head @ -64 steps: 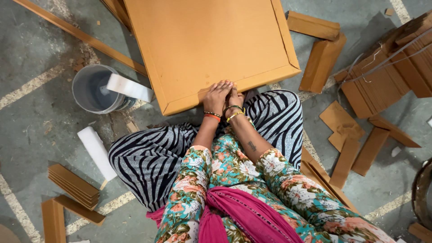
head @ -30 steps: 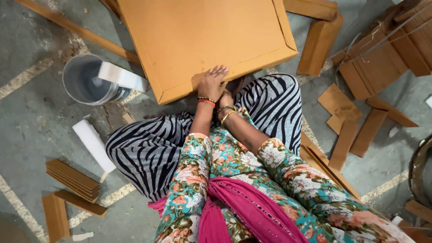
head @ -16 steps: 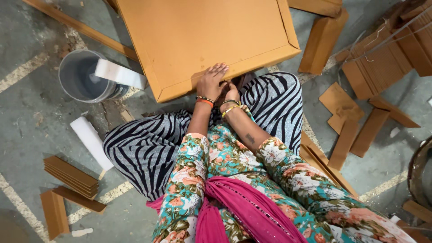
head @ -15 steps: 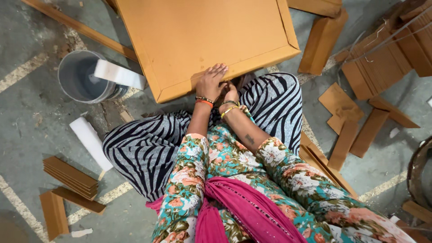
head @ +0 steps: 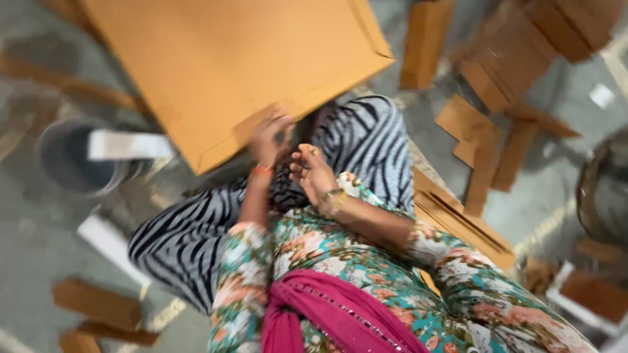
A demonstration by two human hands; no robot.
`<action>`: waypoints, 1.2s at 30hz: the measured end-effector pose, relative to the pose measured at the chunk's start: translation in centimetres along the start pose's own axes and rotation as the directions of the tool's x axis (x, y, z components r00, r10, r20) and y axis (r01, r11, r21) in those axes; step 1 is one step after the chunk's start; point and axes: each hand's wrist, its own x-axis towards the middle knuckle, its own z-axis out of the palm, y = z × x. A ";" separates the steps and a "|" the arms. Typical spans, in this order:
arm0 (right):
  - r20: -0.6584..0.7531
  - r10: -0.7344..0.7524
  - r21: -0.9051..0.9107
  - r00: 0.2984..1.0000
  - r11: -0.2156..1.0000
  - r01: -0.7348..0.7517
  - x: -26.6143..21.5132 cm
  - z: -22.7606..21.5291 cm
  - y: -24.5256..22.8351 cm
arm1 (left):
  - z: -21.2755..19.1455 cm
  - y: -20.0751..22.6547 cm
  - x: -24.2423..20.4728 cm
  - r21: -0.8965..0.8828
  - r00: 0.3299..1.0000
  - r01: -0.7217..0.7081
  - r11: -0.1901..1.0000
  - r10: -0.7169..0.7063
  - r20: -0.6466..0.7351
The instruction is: The person sits on the floor and applies a white adhesive from a roll onto wooden strips. They then press the strips onto the edges of a large flat wooden board to assemble the frame. The person handles the adhesive roll and wooden pieces one by one.
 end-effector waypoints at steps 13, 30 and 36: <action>0.073 -0.823 -0.963 0.564 0.089 0.255 1.6 -35.2 -27.2 | -2.6 -4.5 -7.5 -0.897 0.790 0.315 0.309 -0.609 0.068; -0.275 -0.375 0.295 0.885 0.844 0.449 19.9 -31.4 -22.2 | -3.6 -2.2 -12.4 -0.858 0.706 0.397 0.326 -0.706 0.059; -0.274 -0.429 0.253 0.861 0.831 0.495 11.3 -37.8 -19.4 | -2.1 -2.9 -11.9 -0.847 0.723 0.441 0.298 -0.677 0.139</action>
